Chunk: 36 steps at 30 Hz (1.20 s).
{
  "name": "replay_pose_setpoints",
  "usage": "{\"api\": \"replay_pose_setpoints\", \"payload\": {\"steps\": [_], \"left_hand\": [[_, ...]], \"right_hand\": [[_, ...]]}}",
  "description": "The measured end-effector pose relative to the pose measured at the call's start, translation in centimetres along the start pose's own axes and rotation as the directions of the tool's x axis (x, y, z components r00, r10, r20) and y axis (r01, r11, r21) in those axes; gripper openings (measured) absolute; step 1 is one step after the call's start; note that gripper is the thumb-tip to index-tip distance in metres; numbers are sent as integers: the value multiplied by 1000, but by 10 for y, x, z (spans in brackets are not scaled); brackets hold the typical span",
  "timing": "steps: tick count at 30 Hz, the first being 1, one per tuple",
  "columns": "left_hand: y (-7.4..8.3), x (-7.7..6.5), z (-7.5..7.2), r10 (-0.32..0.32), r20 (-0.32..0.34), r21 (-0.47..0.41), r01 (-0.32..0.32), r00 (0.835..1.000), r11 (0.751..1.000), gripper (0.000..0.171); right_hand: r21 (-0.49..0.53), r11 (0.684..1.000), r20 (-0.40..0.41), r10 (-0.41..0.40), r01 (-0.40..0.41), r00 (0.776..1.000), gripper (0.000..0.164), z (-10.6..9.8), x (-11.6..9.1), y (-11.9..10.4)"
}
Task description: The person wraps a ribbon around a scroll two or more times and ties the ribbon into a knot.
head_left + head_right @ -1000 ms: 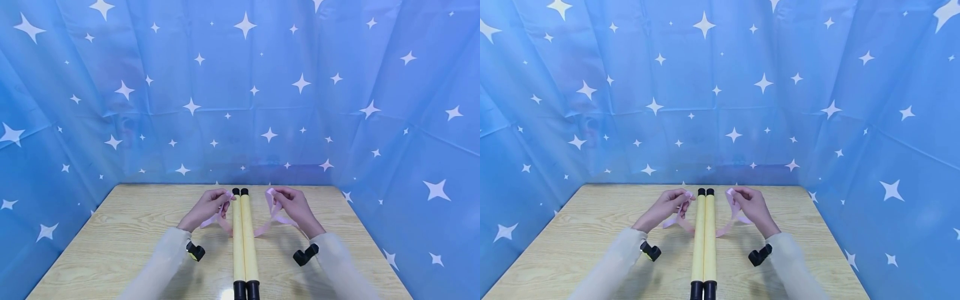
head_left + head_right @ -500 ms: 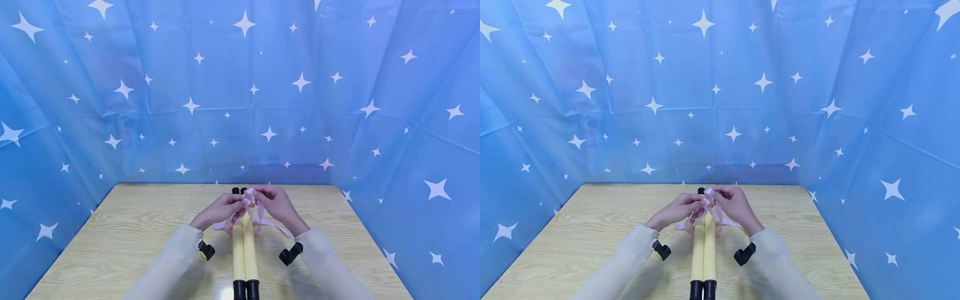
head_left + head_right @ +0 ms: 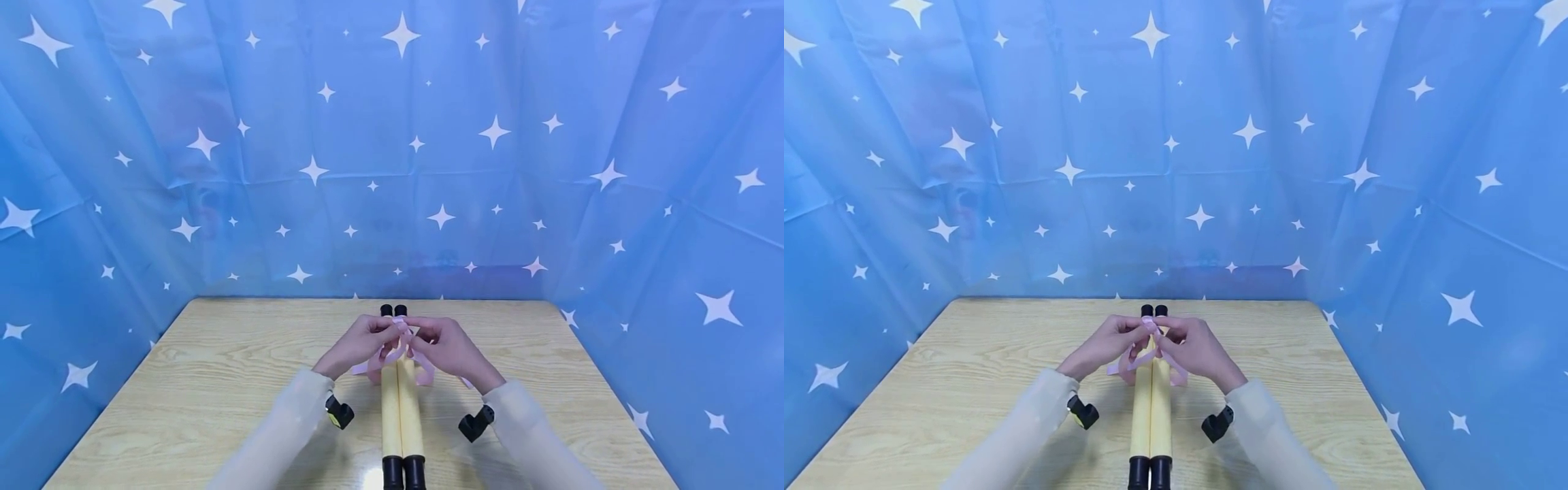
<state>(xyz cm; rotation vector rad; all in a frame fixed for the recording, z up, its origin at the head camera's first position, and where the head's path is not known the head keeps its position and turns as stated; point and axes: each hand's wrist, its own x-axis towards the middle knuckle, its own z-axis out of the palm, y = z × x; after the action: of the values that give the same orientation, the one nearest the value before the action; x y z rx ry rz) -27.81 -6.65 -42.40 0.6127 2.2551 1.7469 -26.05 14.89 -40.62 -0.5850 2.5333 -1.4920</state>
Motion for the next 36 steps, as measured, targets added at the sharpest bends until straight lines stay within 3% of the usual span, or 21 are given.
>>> {"api": "replay_pose_setpoints", "payload": {"steps": [5, 12, 14, 19, 22, 25, 29, 36], "left_hand": [[-3, 1, 3, -22, -11, -52, 21, 1000, 998, 36], [0, 0, 0, 25, 25, -23, -25, 999, 999, 30], [2, -1, -1, 36, 34, -22, -36, 999, 999, 29], [5, -2, -3, 43, 43, -16, -42, 998, 999, 31], [4, -4, -5, 36, 25, 7, -36, 999, 999, 32], [1, -4, -7, 35, 2, 30, -35, 999, 999, 32], [-4, -4, -10, 40, -15, 55, -39, 999, 998, 31], [-4, -3, -9, 33, -67, 105, -26, 997, 994, 34]], "right_hand": [[-54, 997, 80, -50, 55, 996, 45, -4, -1, 5], [95, 995, 201, -41, 23, 979, 48, -9, 4, 11], [81, 997, 204, -34, 18, 978, 47, -9, 6, 13], [-70, 995, 156, -64, 76, 986, 31, -7, 11, 17], [-137, 985, 106, -87, 101, 991, 15, -9, 13, 19], [-188, 977, 41, -94, 100, 995, 10, -13, 12, 20], [-219, 972, -29, -93, 84, 995, 8, -18, 10, 17], [-202, 978, -38, -68, 59, 997, 18, -38, 3, 6]]}}
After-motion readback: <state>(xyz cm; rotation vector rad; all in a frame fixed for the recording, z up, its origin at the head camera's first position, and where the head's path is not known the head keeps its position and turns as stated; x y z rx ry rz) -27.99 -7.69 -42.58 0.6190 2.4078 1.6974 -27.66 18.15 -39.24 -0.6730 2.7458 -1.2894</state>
